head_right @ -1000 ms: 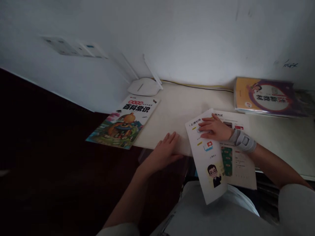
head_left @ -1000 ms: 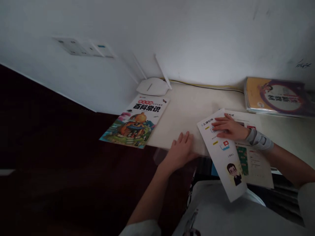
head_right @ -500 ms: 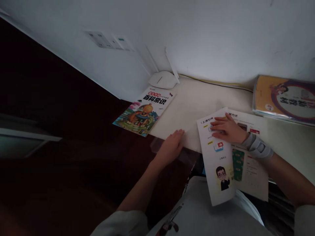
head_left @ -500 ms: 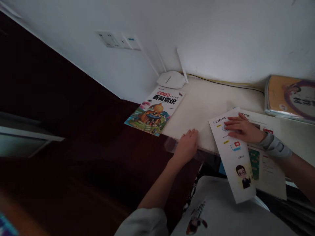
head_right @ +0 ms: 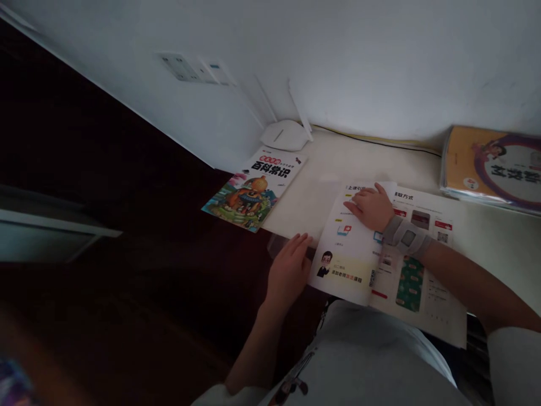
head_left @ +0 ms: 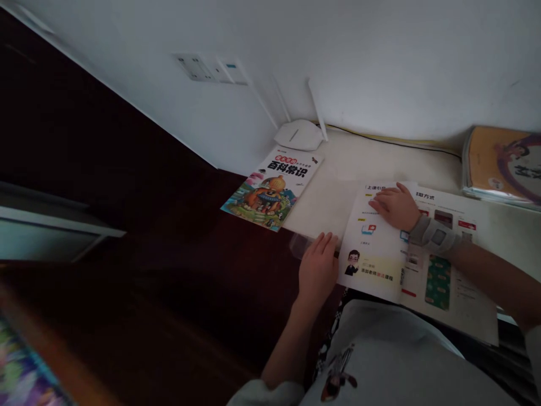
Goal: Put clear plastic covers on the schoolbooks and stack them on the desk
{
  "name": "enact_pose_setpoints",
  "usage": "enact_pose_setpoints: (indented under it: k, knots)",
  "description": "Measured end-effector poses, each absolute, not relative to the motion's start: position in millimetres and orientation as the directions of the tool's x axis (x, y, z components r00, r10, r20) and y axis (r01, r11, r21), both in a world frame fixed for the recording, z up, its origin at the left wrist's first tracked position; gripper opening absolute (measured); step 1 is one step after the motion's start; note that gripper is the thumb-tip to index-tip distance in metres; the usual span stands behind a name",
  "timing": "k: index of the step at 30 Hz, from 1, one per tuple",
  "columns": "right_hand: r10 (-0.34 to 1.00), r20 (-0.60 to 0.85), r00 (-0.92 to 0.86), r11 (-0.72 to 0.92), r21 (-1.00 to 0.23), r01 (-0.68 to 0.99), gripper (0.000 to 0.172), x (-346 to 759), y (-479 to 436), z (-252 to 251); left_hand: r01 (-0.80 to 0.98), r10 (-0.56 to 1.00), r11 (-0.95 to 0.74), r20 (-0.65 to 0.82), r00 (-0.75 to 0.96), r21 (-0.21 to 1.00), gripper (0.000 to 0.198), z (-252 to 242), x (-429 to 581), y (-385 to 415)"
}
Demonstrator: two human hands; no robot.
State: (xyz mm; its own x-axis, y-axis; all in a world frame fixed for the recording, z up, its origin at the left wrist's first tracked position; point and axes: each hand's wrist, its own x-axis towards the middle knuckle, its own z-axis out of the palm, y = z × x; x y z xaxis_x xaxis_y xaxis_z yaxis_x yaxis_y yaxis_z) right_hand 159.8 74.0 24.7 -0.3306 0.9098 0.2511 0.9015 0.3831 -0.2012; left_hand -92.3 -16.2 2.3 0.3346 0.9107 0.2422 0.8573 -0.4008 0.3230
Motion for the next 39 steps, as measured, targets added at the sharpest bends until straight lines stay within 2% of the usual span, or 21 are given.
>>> enact_pose_setpoints:
  k: [4,7,9,10,11,12,14,16,17,18,19,21,23,25,27,30,32,35,39]
  knots:
    - [0.895,0.328,-0.303,0.366,-0.152,0.918,0.046,156,82,30,0.83,0.917,-0.324,0.366,0.158,0.455,0.048,-16,-95,-41]
    - [0.884,0.34,-0.32,0.367,-0.081,0.927,0.047,156,85,31,0.72,0.906,-0.201,0.405,-0.12,0.665,0.041,-28,-88,-61]
    - [0.875,0.35,-0.334,0.372,-0.044,0.927,0.047,158,85,30,0.531,0.869,-0.088,0.326,-0.374,0.843,0.029,-33,-82,-73]
    - [0.872,0.354,-0.338,0.372,-0.028,0.928,0.047,158,85,30,0.392,0.862,-0.03,0.223,-0.456,0.92,0.019,-35,-80,-78]
    - [0.87,0.357,-0.341,0.369,-0.013,0.929,0.046,159,84,29,0.239,0.88,0.031,0.087,-0.467,0.971,0.019,-35,-79,-81]
    - [0.869,0.359,-0.341,0.365,0.001,0.931,0.046,160,84,29,0.09,0.918,0.106,-0.062,-0.391,0.99,0.032,-35,-79,-84]
    - [0.869,0.363,-0.335,0.35,0.025,0.936,0.044,160,83,27,-0.087,0.95,0.312,-0.312,0.011,0.946,0.057,-34,-82,-85]
    - [0.867,0.374,-0.33,0.339,0.042,0.94,0.044,162,83,25,-0.065,0.785,0.498,-0.418,0.456,0.865,0.068,-33,-86,-84]
    - [0.864,0.381,-0.328,0.337,0.047,0.941,0.043,162,84,24,-0.028,0.673,0.56,-0.436,0.597,0.828,0.069,-33,-86,-83]
    - [0.861,0.388,-0.328,0.336,0.048,0.941,0.043,163,85,23,-0.014,0.598,0.604,-0.442,0.668,0.797,0.07,-34,-85,-83]
    - [0.858,0.397,-0.326,0.337,0.044,0.941,0.043,164,86,22,-0.036,0.581,0.637,-0.449,0.678,0.77,0.071,-35,-83,-82]
    - [0.852,0.422,-0.311,0.34,0.006,0.94,0.044,165,88,23,-0.168,0.647,0.683,-0.483,0.589,0.711,0.067,-38,-73,-82]
    - [0.842,0.443,-0.307,0.38,-0.085,0.921,0.045,164,86,26,-0.294,0.679,0.718,-0.539,0.499,0.631,0.061,-40,-60,-81]
    - [0.814,0.44,-0.379,0.504,-0.212,0.837,0.045,162,76,31,-0.341,0.636,0.767,-0.577,0.512,0.543,0.062,-40,-49,-80]
    - [0.728,0.425,-0.538,0.674,-0.303,0.673,0.041,157,59,37,-0.355,0.596,0.801,-0.59,0.544,0.482,0.065,-38,-42,-76]
    - [0.526,0.358,-0.771,0.848,-0.281,0.448,0.038,151,25,44,-0.41,0.599,0.801,-0.612,0.517,0.438,0.065,-34,-37,-69]
    - [0.434,0.267,-0.861,0.897,-0.223,0.383,0.044,148,8,44,-0.443,0.605,0.792,-0.634,0.481,0.42,0.061,-33,-36,-66]
    - [0.385,0.177,-0.906,0.918,-0.174,0.356,0.05,147,-3,39,-0.409,0.632,0.773,-0.64,0.436,0.485,0.06,-39,-40,-65]
    - [0.392,0.286,-0.874,0.92,-0.139,0.367,0.05,145,2,30,-0.133,0.688,0.677,-0.559,0.463,0.724,0.073,-53,-69,-62]
